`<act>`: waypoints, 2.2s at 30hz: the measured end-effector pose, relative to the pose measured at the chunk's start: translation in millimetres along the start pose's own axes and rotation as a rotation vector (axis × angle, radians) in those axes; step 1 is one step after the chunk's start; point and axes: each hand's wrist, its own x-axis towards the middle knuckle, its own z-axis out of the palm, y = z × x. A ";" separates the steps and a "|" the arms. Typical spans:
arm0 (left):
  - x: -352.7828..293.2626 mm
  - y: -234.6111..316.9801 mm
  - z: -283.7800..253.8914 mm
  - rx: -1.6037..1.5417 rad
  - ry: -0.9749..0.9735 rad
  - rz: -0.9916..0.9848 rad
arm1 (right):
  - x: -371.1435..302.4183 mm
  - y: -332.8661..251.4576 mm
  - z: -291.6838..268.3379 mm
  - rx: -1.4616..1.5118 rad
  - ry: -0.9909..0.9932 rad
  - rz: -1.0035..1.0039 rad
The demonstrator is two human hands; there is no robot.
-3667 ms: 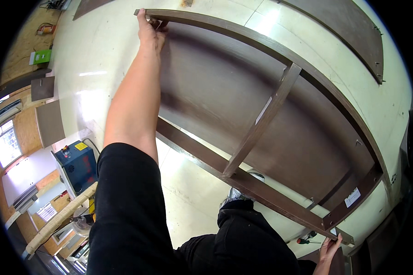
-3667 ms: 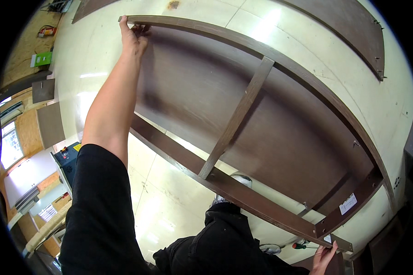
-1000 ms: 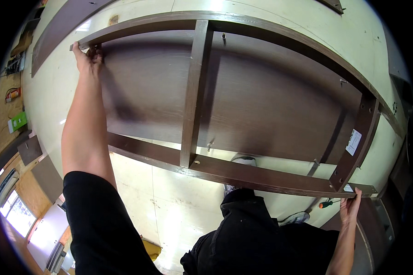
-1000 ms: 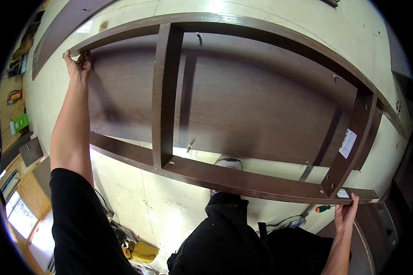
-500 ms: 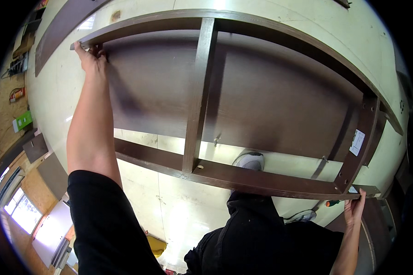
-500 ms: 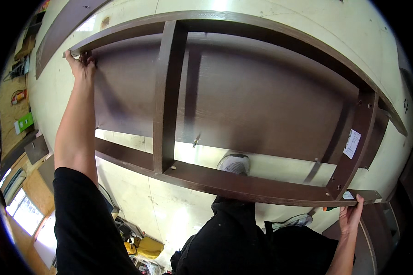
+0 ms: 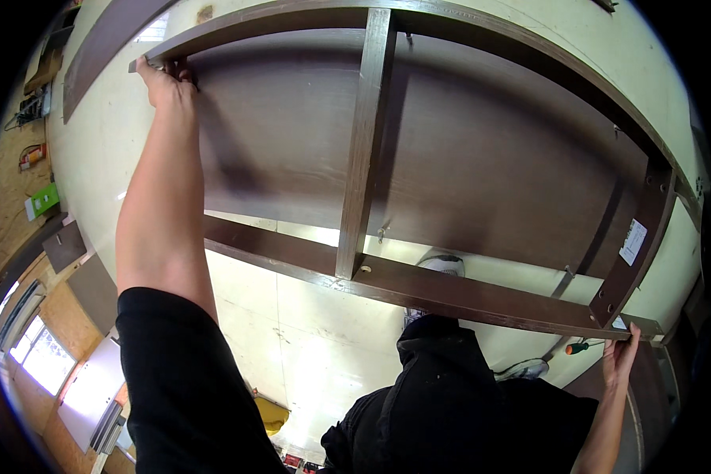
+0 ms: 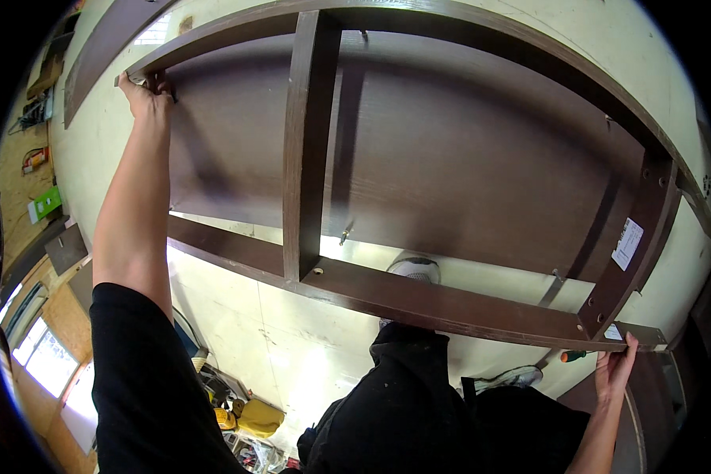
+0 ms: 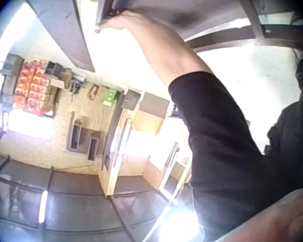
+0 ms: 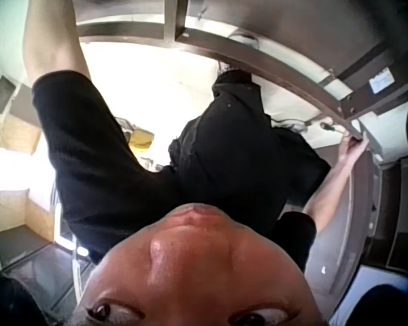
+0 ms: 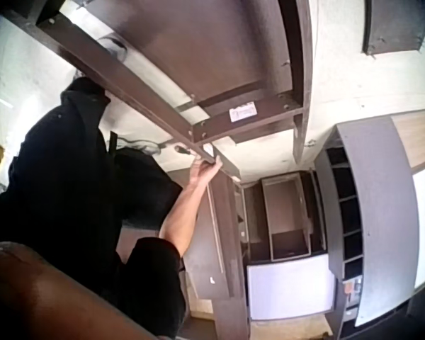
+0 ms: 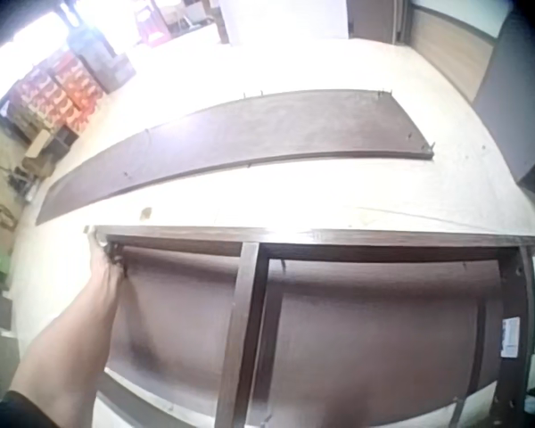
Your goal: The person assembles a wooden shelf unit by aligning and securing panels with a screwdriver. They position the frame, insert screws, and tighten them to join the components together.
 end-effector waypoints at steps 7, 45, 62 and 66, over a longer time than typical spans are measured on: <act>42.6 5.8 -16.6 0.097 -0.124 -0.084 | -11.0 2.9 25.4 -0.002 0.031 0.036; -273.1 -28.0 48.6 0.485 -0.722 -0.390 | 24.3 11.4 1.5 -0.022 -0.003 -0.048; -252.1 -53.7 23.2 1.131 -0.806 0.123 | 33.1 11.3 18.6 -0.036 -0.035 0.051; -246.2 -68.4 20.1 1.141 -0.721 0.214 | 25.1 10.3 24.5 -0.049 -0.044 0.004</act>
